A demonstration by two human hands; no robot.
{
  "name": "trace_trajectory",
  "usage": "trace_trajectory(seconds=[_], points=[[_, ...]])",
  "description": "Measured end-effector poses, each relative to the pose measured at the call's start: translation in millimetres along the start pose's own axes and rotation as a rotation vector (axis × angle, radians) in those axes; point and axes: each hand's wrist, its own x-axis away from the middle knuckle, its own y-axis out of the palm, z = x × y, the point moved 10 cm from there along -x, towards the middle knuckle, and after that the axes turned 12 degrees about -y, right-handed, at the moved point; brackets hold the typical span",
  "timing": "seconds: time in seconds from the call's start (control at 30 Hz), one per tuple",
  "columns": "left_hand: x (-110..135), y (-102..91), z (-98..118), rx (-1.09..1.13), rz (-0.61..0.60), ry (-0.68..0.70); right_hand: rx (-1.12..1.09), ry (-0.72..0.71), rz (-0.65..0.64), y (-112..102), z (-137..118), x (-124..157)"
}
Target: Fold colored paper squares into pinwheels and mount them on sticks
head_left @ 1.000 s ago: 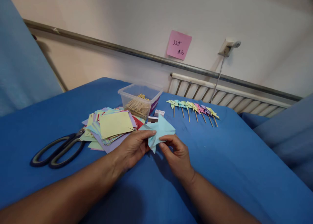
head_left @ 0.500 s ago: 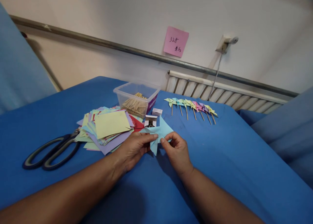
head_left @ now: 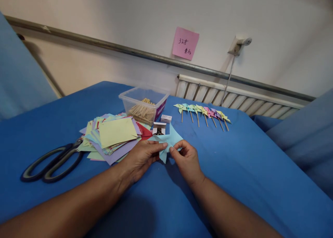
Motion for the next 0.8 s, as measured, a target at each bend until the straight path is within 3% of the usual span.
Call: trace_trajectory(seconds=[0.47,0.8], points=[[-1.0,1.6,1.0,-0.032,-0.024,0.023,-0.053,0.034,0.02,1.1,1.9,0.5],[0.6,-3.9,4.9,-0.06,0.06,0.036,-0.098,0.052,-0.003,5.0,2.1,4.1]])
